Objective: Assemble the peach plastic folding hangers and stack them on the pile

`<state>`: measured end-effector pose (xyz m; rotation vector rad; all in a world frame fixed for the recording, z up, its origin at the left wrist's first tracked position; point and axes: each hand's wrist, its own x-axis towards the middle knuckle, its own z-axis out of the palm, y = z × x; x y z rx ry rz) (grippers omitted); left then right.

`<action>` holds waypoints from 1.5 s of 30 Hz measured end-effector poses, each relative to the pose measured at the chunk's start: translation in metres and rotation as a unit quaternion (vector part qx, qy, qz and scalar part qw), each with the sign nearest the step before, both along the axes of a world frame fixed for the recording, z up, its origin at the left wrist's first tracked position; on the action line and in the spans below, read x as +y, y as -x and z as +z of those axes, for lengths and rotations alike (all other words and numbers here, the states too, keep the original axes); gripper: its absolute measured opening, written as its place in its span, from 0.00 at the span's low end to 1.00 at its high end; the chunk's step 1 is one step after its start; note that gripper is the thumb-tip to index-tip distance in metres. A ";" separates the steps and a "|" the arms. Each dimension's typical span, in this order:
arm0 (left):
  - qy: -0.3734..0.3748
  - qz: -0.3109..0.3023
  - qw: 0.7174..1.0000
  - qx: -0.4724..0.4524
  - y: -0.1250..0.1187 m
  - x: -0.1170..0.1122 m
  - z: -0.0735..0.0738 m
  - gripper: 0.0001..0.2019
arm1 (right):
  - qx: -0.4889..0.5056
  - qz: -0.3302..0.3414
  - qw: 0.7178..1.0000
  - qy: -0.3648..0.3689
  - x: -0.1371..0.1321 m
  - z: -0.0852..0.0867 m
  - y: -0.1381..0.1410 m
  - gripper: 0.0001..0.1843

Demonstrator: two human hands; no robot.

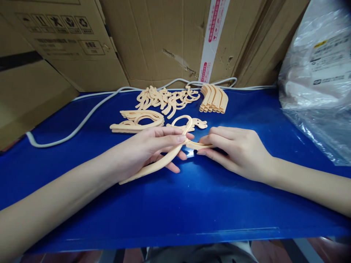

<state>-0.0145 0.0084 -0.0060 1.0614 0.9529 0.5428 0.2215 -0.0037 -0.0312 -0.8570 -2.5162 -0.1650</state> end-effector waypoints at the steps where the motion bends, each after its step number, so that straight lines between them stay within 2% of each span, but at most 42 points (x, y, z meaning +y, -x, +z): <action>1: -0.002 0.000 1.000 0.000 0.000 0.000 0.000 0.07 | -0.003 0.001 1.000 -0.006 0.000 0.000 0.000 0.13; 11: -0.019 0.003 1.000 0.012 -0.003 -0.001 -0.003 0.02 | -0.041 0.009 0.996 -0.076 -0.002 0.000 0.001 0.17; 20: -0.029 0.009 0.999 0.024 -0.001 0.001 -0.007 0.06 | -0.049 0.006 0.995 -0.087 -0.007 0.001 0.001 0.17; 27: -0.028 -0.002 0.999 0.031 -0.004 -0.001 -0.004 0.10 | -0.051 -0.006 0.995 -0.089 -0.009 0.001 0.001 0.17; 41: -0.066 -0.053 0.995 0.051 -0.006 0.001 -0.005 0.10 | -0.040 -0.006 0.999 -0.030 -0.007 0.000 -0.002 0.20; 45: -0.094 -0.098 0.989 0.062 -0.004 0.004 -0.007 0.10 | -0.026 0.004 1.000 0.001 -0.005 -0.002 -0.003 0.20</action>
